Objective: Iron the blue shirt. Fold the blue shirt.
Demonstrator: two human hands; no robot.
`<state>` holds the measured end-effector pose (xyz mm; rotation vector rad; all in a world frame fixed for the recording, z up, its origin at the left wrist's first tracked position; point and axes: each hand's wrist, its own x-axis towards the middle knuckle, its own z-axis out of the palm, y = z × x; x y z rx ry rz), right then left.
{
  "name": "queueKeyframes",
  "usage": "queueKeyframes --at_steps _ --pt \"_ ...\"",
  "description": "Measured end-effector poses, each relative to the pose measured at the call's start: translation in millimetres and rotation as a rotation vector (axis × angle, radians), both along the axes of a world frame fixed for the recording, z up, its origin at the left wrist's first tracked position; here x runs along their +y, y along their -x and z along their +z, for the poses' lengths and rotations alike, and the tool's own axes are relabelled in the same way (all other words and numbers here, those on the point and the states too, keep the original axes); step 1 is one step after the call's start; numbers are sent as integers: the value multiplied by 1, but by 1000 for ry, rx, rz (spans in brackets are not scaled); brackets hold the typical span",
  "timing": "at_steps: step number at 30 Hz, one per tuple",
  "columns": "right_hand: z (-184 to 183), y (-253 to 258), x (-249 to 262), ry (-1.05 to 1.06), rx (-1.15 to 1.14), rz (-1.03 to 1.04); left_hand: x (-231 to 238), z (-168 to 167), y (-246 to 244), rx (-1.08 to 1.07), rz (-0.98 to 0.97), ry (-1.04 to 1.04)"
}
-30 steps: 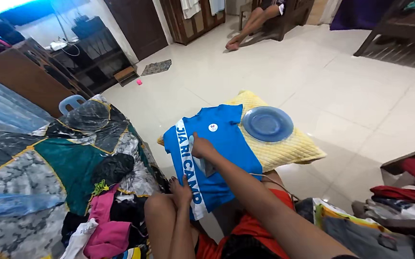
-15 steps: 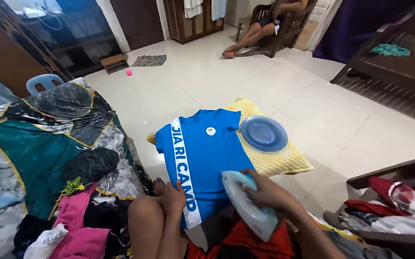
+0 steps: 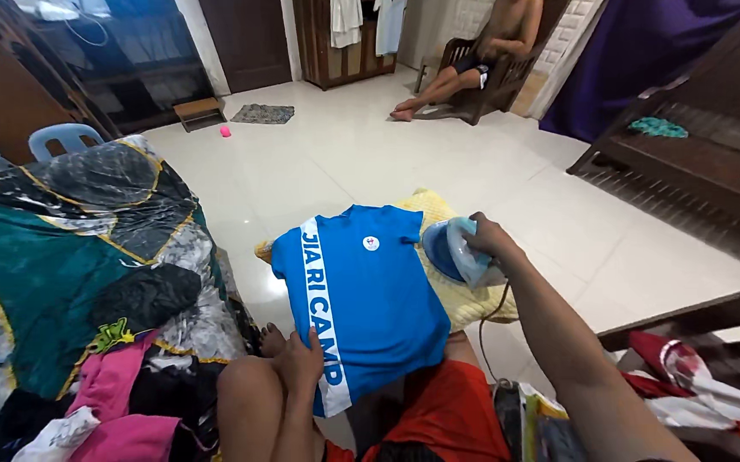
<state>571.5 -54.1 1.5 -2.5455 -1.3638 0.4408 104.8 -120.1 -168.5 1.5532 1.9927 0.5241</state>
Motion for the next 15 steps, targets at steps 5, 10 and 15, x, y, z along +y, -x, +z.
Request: queueKeyframes --at_steps 5,10,15 --pt "-13 -19 11 18 38 -12 -15 24 12 -66 -119 209" --pt "-12 -21 3 40 41 -9 -54 55 34 -63 -230 395" --pt "26 27 -11 -41 -116 37 -73 68 42 -293 -96 39"
